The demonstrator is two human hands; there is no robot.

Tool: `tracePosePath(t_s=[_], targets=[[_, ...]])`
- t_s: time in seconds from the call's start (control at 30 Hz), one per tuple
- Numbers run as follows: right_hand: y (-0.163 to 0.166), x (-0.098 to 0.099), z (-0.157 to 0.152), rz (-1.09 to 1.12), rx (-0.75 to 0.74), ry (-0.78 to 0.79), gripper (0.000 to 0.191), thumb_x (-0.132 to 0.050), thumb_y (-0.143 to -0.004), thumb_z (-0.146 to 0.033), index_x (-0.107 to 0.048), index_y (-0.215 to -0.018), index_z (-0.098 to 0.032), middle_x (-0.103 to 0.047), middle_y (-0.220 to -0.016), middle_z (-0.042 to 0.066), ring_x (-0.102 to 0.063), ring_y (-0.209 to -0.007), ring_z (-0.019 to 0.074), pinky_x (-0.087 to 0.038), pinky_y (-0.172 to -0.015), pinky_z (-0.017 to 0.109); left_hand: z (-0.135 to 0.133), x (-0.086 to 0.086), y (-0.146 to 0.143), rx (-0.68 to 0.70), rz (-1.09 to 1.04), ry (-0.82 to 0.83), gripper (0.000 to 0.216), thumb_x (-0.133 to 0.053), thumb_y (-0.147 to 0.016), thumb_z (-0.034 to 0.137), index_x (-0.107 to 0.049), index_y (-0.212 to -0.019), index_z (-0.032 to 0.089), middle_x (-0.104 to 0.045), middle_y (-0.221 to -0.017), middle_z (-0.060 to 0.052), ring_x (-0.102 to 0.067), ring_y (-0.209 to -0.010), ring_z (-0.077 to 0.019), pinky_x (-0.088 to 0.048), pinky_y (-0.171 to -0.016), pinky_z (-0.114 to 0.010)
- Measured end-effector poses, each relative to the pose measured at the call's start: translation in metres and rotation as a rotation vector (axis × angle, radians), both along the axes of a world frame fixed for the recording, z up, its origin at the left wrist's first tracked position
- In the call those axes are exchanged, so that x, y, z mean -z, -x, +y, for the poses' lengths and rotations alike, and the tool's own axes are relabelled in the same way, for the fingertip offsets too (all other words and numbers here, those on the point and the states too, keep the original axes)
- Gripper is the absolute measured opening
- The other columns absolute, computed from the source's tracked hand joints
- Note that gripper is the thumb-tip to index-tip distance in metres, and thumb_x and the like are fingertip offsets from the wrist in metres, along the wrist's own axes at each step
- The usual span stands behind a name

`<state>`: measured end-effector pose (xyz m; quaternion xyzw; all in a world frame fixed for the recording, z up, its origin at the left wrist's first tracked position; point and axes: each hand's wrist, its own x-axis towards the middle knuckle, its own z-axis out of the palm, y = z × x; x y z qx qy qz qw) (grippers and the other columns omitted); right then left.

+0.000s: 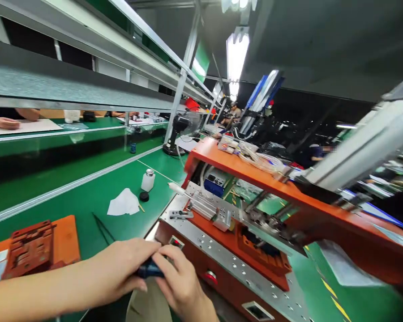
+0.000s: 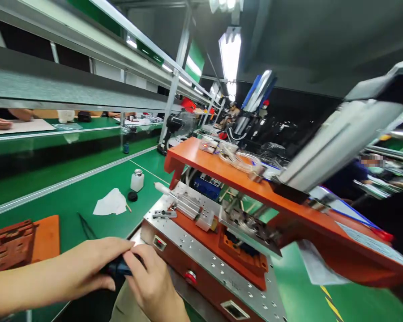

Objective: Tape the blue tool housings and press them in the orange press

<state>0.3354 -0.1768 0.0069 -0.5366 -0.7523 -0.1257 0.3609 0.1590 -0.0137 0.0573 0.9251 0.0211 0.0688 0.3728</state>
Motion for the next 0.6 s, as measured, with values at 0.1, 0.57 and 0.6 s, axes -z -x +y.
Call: tracePosePath(t_s=[0.1,0.57,0.6], targets=[[0.044,0.004,0.057,-0.001,-0.167,0.043,0.051,-0.05,-0.094,-0.008,-0.05,-0.145,-0.017,-0.066,-0.118,0.015,-0.066,-0.11,0.0236,-0.061,-0.093,0.035,0.017,0.007,0.051,-0.174,0.111,-0.014,0.045,-0.077,-0.084,0.033,-0.063,-0.126,0.026,-0.071,-0.119,-0.009,-0.067,-0.11,-0.0304,-0.054,-0.095,-0.039],[0.099,0.116,0.203,0.32,-0.135,0.185,0.032,-0.055,-0.099,-0.048,-0.071,-0.107,-0.022,-0.073,-0.107,0.009,-0.072,-0.092,0.0239,-0.059,-0.08,0.035,0.156,0.065,0.394,-1.917,-0.097,0.016,0.041,-0.074,-0.086,0.025,-0.062,-0.122,0.009,-0.068,-0.117,-0.015,-0.064,-0.109,-0.0286,-0.05,-0.1,-0.043],[0.093,0.127,0.205,0.351,-0.085,0.206,0.034,-0.055,-0.098,-0.051,-0.071,-0.106,-0.022,-0.073,-0.106,0.009,-0.072,-0.089,0.0241,-0.058,-0.078,0.036,0.161,0.063,0.417,-2.028,-0.092,0.013,0.038,-0.073,-0.088,0.026,-0.062,-0.121,0.009,-0.068,-0.116,-0.014,-0.064,-0.108,-0.0283,-0.051,-0.1,-0.046]])
